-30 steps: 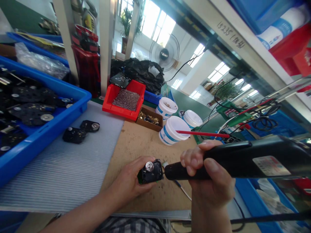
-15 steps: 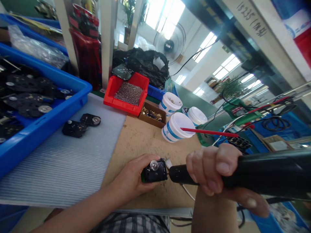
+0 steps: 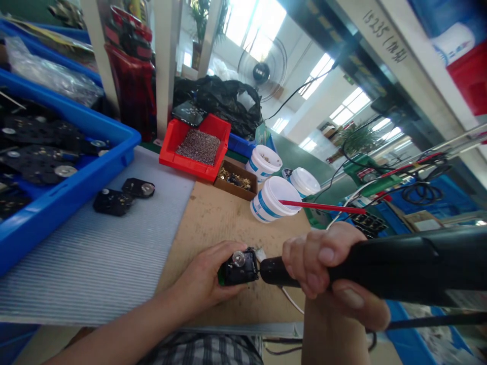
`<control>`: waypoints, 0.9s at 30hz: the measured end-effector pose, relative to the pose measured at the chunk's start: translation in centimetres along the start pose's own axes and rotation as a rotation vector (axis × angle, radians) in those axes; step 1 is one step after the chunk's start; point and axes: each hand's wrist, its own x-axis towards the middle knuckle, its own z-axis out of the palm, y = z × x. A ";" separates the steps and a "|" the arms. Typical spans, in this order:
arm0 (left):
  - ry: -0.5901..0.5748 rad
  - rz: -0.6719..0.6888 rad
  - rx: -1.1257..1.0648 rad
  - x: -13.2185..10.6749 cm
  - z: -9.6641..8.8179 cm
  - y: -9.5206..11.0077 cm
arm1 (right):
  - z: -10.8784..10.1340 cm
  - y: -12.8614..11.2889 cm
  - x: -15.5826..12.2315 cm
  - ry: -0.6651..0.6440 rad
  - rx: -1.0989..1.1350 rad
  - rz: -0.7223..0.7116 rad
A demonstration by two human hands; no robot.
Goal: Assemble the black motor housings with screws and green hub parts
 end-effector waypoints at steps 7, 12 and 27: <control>0.010 -0.008 0.012 0.0 0.0 0.2 | -0.7 -0.2 -0.3 -0.010 0.021 -0.018; 0.028 -0.024 0.030 -0.2 0.1 0.1 | -1.0 0.0 -0.1 -0.038 0.056 -0.068; 0.235 -0.306 -0.041 0.6 -1.5 -3.3 | -15.9 -2.3 -6.7 0.779 -0.430 0.270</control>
